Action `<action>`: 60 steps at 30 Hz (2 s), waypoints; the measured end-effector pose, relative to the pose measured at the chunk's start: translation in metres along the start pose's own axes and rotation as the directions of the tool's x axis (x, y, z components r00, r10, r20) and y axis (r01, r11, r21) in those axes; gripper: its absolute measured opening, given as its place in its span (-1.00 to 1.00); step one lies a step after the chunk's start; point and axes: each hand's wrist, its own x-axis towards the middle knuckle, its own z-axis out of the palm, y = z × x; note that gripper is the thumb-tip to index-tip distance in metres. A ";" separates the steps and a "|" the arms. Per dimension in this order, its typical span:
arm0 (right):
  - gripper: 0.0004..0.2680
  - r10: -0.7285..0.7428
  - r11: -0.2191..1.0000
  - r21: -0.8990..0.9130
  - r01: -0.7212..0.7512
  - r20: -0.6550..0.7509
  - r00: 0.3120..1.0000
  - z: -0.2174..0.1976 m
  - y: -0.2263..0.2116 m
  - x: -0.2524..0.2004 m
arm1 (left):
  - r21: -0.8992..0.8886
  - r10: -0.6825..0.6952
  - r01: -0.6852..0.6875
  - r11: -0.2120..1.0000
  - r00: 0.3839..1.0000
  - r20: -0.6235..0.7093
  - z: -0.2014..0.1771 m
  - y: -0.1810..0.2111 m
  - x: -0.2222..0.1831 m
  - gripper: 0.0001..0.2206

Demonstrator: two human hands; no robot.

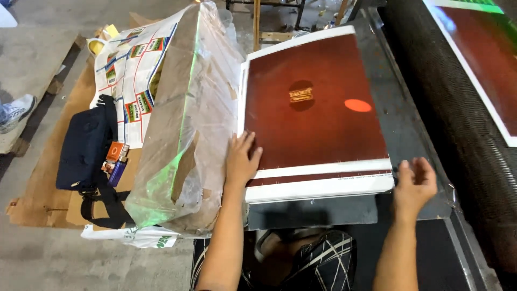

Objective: Feeding printed paper sheets one by one onto a conveyor belt for industrial processing.

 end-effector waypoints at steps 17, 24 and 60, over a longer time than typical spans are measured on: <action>-0.73 -0.038 0.973 -0.226 0.050 0.056 0.998 0.034 -0.043 -0.043 | 0.128 0.075 -0.091 0.988 0.989 0.126 0.007 0.002 -0.012 -0.67; -0.74 0.004 0.983 -0.185 0.008 0.066 0.998 0.025 -0.042 -0.037 | 0.141 0.052 -0.072 0.987 0.989 0.142 0.017 -0.010 -0.008 -0.62; -0.69 0.404 0.853 0.100 -0.512 0.493 0.770 0.109 -0.089 -0.234 | -0.151 -0.032 0.030 0.988 0.999 -0.011 0.018 -0.011 -0.005 -0.64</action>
